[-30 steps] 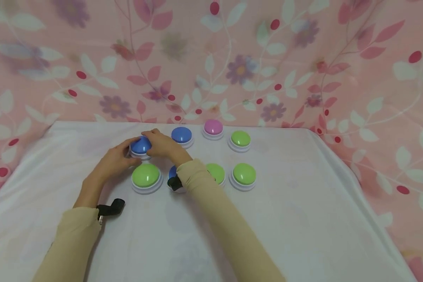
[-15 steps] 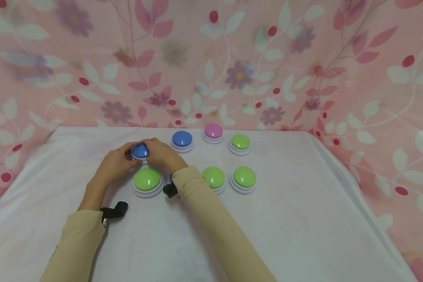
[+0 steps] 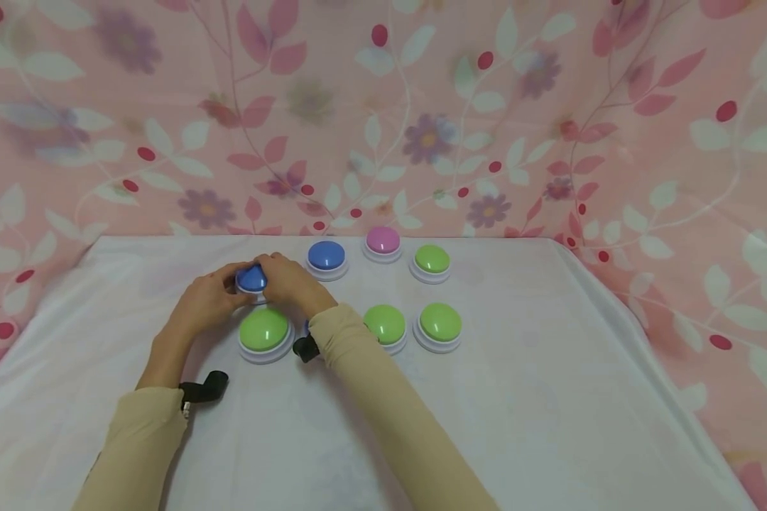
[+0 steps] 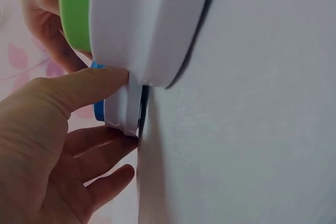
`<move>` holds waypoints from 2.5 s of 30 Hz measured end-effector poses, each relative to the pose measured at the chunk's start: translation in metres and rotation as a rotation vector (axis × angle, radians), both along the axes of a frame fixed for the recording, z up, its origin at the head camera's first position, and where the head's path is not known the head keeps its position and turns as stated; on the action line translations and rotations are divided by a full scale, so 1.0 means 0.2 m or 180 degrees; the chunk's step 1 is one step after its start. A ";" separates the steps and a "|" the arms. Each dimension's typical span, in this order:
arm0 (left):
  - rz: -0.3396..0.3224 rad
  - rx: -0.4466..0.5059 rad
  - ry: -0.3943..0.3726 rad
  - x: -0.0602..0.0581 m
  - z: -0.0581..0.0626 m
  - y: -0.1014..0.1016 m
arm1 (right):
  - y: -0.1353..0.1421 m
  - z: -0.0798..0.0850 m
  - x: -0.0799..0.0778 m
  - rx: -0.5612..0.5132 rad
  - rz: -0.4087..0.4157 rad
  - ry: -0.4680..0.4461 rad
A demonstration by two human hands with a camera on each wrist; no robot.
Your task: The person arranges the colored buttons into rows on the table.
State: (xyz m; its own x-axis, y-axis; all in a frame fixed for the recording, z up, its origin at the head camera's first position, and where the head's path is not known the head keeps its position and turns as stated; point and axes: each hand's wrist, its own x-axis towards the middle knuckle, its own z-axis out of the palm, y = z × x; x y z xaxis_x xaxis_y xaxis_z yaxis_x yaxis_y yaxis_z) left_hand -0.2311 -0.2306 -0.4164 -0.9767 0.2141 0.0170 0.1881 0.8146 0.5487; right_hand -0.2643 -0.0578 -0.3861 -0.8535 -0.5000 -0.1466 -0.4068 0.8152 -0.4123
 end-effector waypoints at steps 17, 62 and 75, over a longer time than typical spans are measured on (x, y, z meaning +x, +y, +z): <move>-0.0092 0.0003 0.0202 0.07 0.17 0.04 | 0.13 0.11 0.00 0.0022 0.0490 0.0502; -0.0617 -0.0075 0.1702 0.84 0.06 0.13 | 0.46 -0.05 0.79 -0.0695 0.1305 0.0982; -0.0686 -0.0386 0.1662 0.85 -0.01 0.11 | 0.44 -0.09 0.81 -0.0587 0.1298 0.0615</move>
